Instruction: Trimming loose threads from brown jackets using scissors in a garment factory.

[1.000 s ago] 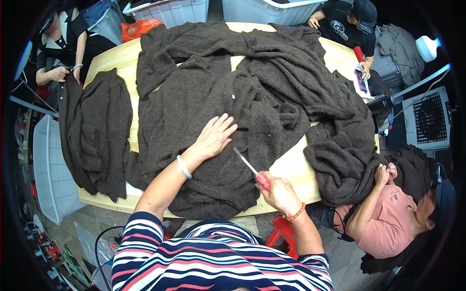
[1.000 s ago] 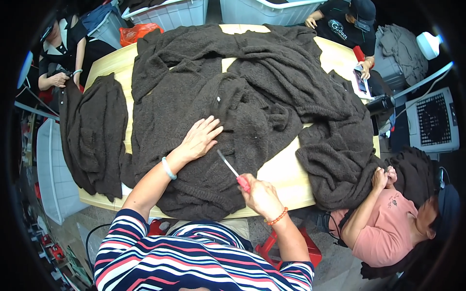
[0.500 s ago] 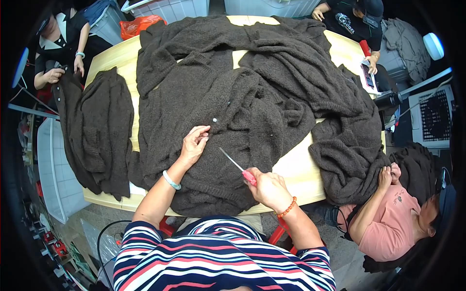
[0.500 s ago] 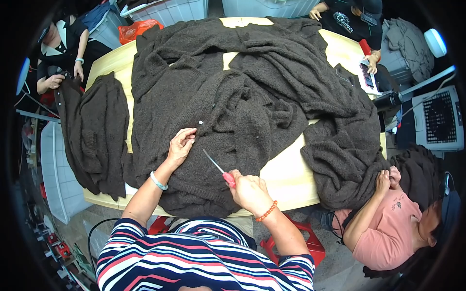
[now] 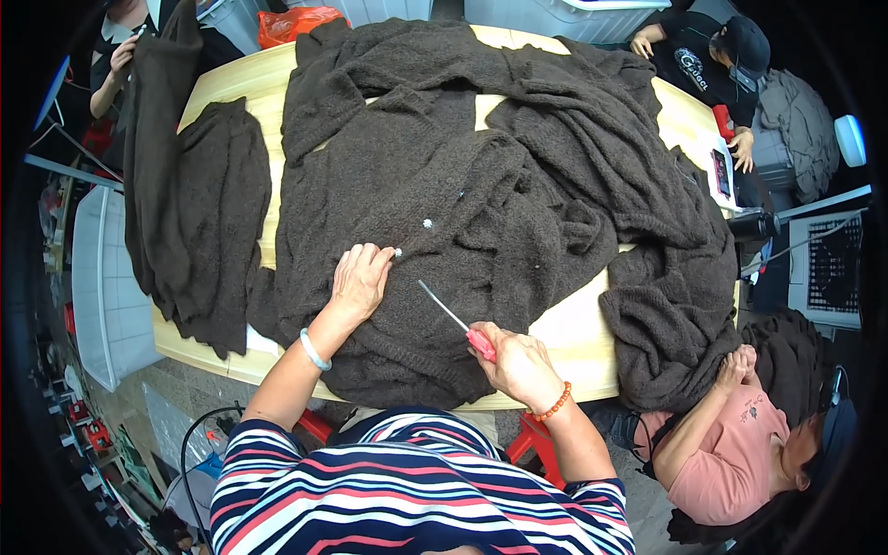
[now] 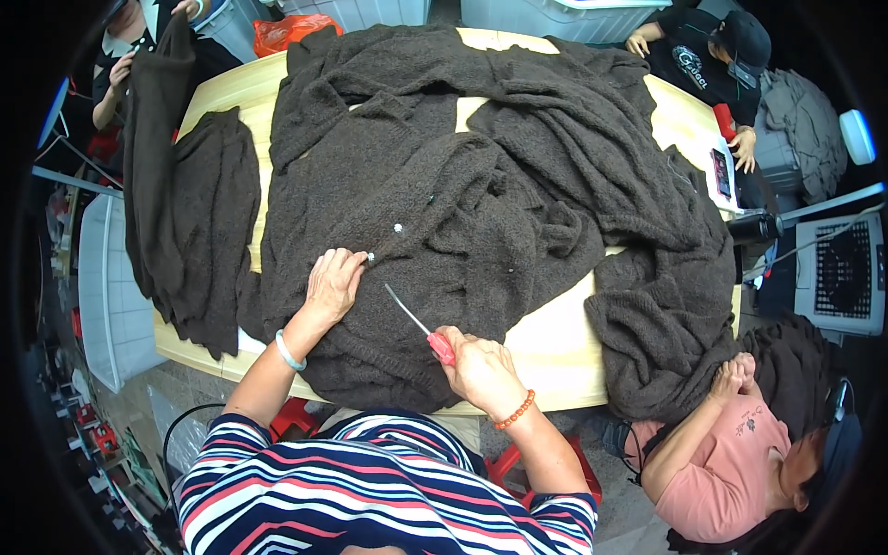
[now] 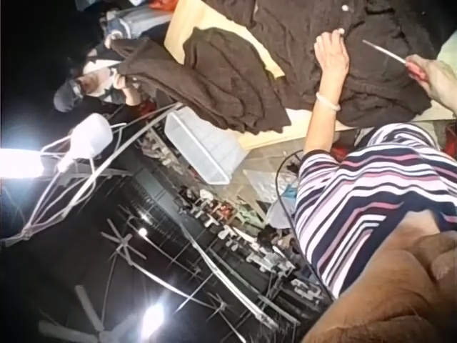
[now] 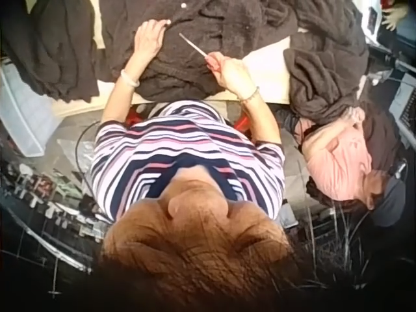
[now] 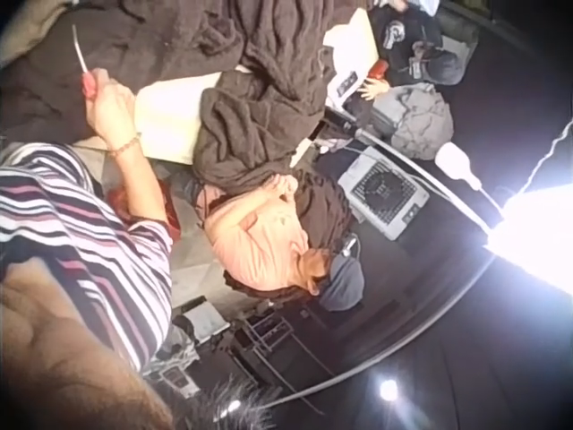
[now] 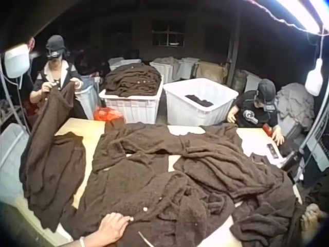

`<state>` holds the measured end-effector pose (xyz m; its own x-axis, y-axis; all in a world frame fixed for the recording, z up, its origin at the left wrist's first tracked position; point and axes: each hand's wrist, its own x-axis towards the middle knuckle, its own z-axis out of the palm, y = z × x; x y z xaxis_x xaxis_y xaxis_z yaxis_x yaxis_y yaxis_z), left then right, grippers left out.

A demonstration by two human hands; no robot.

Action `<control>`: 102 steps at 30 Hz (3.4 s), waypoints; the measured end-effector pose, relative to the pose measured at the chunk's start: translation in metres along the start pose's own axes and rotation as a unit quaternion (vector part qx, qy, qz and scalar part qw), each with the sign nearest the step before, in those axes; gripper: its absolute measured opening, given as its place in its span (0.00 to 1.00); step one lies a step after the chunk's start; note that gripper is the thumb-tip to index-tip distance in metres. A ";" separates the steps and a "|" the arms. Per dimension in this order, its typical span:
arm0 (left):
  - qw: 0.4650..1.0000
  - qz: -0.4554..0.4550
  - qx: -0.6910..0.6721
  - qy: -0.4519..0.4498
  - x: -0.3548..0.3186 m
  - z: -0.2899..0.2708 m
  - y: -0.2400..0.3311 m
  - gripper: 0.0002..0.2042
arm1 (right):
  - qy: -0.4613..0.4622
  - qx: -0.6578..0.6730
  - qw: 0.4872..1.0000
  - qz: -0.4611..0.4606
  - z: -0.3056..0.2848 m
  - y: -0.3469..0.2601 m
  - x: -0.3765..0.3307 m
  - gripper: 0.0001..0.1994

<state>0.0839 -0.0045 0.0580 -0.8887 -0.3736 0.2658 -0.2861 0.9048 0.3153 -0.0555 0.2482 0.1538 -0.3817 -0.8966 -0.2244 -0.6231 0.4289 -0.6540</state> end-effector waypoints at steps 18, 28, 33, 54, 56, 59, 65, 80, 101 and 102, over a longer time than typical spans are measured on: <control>0.973 -0.136 -0.180 -0.044 -0.010 0.002 -0.020 0.07 | -0.042 -0.049 0.997 -0.037 0.021 -0.019 0.008 0.10; 0.999 0.008 -0.051 -0.012 0.035 0.039 -0.015 0.09 | -0.017 -0.093 0.994 0.045 0.011 -0.024 0.016 0.10; 0.982 -0.022 -0.180 -0.054 0.043 0.034 -0.016 0.06 | -0.029 -0.081 0.996 0.028 0.011 -0.017 0.014 0.08; 0.814 -0.193 -0.546 0.027 0.103 0.066 -0.056 0.07 | 0.035 -0.025 0.996 0.079 -0.015 0.001 0.035 0.09; 0.824 -0.230 -0.514 0.067 0.115 0.060 -0.054 0.10 | 0.054 0.019 0.998 0.002 -0.012 0.009 0.037 0.10; 0.953 -0.160 -0.248 0.072 0.139 0.048 -0.016 0.24 | 0.072 0.025 0.997 0.020 -0.013 0.014 0.037 0.10; 0.998 0.001 -0.064 -0.022 0.170 0.055 -0.007 0.27 | 0.102 0.007 0.992 0.076 -0.030 0.008 0.047 0.12; 0.936 -0.130 -0.321 -0.063 0.159 0.072 -0.036 0.15 | 0.101 -0.014 0.990 0.099 -0.038 0.019 0.060 0.13; 0.937 -0.105 -0.333 -0.022 0.151 0.087 0.003 0.20 | 0.099 0.005 0.991 0.092 -0.034 0.033 0.049 0.13; 0.941 -0.098 -0.323 -0.034 0.152 0.088 -0.002 0.19 | 0.085 0.006 0.991 0.102 -0.034 0.032 0.049 0.14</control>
<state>-0.0826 -0.0450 0.0176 -0.8686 -0.4865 0.0936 -0.1883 0.4989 0.8459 -0.1178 0.2215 0.1464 -0.6088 -0.7596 -0.2288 -0.5137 0.5973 -0.6160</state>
